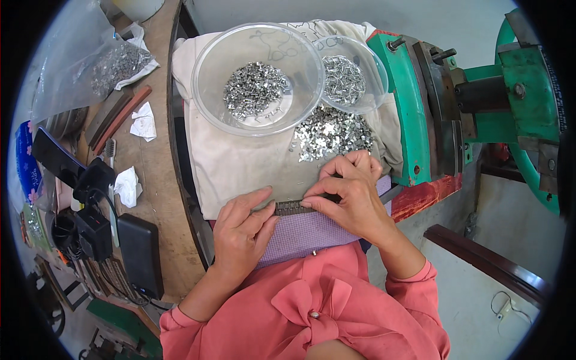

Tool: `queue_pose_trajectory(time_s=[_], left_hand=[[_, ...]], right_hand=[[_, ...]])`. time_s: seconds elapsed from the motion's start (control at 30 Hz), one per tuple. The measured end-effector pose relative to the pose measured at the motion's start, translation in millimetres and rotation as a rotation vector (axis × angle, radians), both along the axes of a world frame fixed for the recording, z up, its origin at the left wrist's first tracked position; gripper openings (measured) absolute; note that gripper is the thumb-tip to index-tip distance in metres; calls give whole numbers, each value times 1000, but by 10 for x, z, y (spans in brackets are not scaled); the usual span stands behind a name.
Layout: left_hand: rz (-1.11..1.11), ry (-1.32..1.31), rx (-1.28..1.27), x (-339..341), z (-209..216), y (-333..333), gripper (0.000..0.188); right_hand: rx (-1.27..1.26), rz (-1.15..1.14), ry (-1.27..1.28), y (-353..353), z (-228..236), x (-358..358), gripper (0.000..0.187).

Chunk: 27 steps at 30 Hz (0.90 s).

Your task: The person picks small metal pieces from a container and places them into slots on a metal strip. They then insert the strip into a green press machine and operate the lever to press the parts. The person repeats this process, occasionally wiping the strip with a tissue.

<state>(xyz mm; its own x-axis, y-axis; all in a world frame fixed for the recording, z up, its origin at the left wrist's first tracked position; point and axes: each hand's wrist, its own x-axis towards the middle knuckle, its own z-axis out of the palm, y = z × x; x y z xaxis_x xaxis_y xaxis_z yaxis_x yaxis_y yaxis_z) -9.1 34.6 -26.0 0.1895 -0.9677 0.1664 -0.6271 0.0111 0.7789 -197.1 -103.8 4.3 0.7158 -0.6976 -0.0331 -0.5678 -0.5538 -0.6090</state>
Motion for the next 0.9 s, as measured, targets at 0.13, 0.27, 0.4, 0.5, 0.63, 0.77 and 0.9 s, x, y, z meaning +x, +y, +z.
queue_pose_trajectory(time_s=[0.13,0.27,0.4,0.5,0.63,0.77,0.9], left_hand=[[5,-2,-2,-1,-3,5,31],[11,-4,3,-4,12,12,31],[20,-13,-18,-13,-10,-14,30],[14,-11,1,-9,9,-6,30],[9,-14,10,-7,6,0,30],[7,-25,10,-6,13,-3,30],[0,-23,13,-2,6,-2,29]], right_hand=[[-18,-5,13,-12,9,-47,15],[-34,-20,17,-18,35,-111,15],[-29,-23,28,-31,6,-91,15],[-35,-28,35,-24,2,-89,16],[-43,-35,36,-44,13,-153,17],[-27,-38,30,-53,30,-162,17],[-14,-36,34,-51,0,-170,17]])
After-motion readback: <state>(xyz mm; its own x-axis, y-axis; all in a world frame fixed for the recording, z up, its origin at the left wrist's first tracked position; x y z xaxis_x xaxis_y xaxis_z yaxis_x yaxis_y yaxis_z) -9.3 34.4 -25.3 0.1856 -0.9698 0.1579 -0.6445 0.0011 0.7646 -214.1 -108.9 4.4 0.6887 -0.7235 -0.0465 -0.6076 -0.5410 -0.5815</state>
